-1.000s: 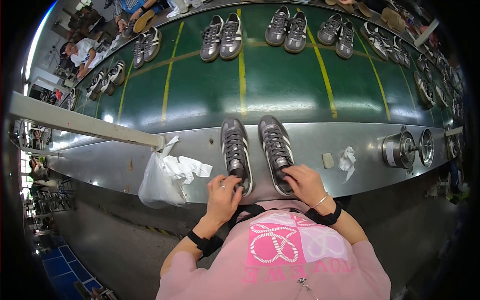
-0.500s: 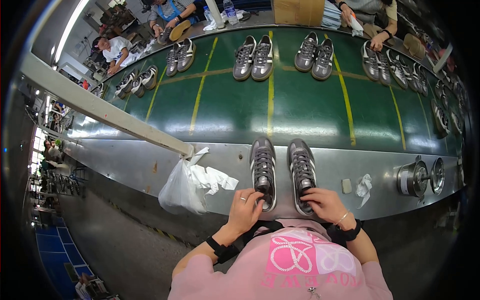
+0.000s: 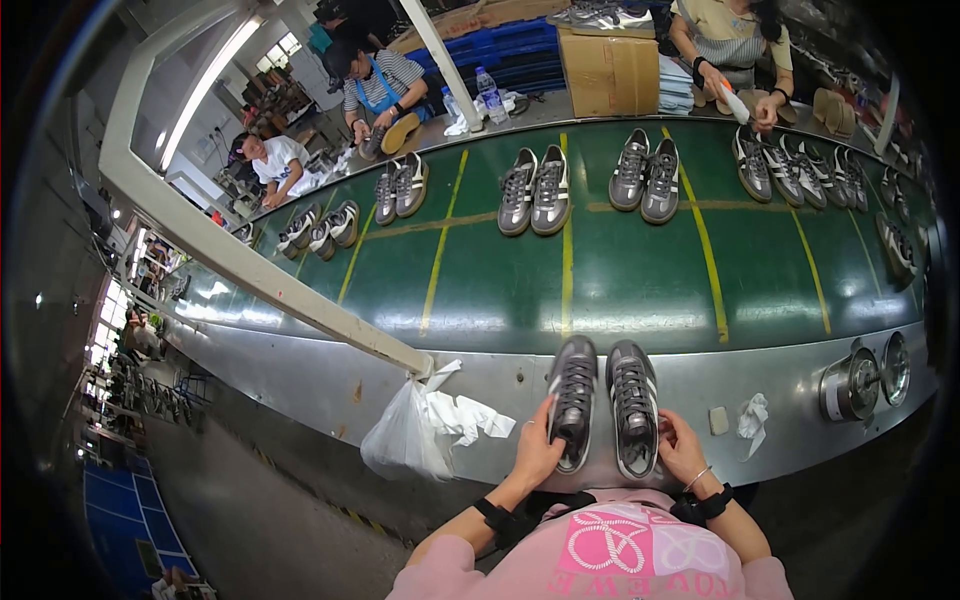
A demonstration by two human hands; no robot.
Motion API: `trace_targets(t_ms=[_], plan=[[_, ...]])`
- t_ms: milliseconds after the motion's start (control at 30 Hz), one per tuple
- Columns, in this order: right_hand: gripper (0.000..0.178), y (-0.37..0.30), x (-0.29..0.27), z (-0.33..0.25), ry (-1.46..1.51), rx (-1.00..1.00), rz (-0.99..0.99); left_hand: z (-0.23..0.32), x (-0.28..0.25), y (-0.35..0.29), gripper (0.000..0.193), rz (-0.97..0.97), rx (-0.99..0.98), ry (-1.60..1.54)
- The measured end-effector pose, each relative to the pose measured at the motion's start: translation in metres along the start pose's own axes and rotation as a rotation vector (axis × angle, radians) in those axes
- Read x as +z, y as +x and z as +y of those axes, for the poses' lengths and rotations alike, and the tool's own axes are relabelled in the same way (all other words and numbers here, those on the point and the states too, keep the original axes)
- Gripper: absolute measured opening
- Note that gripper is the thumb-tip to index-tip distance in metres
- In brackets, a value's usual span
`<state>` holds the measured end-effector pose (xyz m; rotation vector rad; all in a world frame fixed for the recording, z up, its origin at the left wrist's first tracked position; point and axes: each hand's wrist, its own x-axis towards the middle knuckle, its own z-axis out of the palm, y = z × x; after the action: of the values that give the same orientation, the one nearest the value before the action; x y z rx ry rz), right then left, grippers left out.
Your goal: Cleaning and inspecting shoes at an assembly line workstation.
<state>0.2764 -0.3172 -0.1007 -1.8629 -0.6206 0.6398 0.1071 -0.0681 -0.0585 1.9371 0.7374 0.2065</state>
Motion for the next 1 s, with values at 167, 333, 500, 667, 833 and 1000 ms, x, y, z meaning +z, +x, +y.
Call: trace_targets(t_ms=[167, 333, 500, 667, 833, 1000], plan=[[0.04, -0.004, 0.004, -0.003, 0.226, 0.113, -0.047, 0.005, 0.028, 0.005, 0.072, 0.114, 0.169, 0.02], [0.034, -0.007, 0.001, -0.011, 0.343, 0.162, -0.051, 0.023, 0.013, 0.019, 0.06, 0.077, 0.014, -0.161], [0.038, 0.005, -0.02, -0.048, 0.758, 0.184, 0.011, 0.035, 0.004, 0.038, 0.039, -0.017, -0.22, -0.634], [0.045, 0.033, -0.048, -0.065, 0.662, 0.096, 0.07, 0.068, 0.003, 0.047, 0.028, -0.006, -0.199, -0.988], [0.045, 0.045, -0.057, -0.066, 0.698, 0.097, 0.077, 0.077, 0.011, 0.067, 0.027, -0.012, -0.085, -0.968], [0.045, 0.044, -0.058, -0.064, 0.763, 0.062, 0.083, 0.091, 0.015, 0.068, 0.026, 0.021, -0.094, -0.93]])
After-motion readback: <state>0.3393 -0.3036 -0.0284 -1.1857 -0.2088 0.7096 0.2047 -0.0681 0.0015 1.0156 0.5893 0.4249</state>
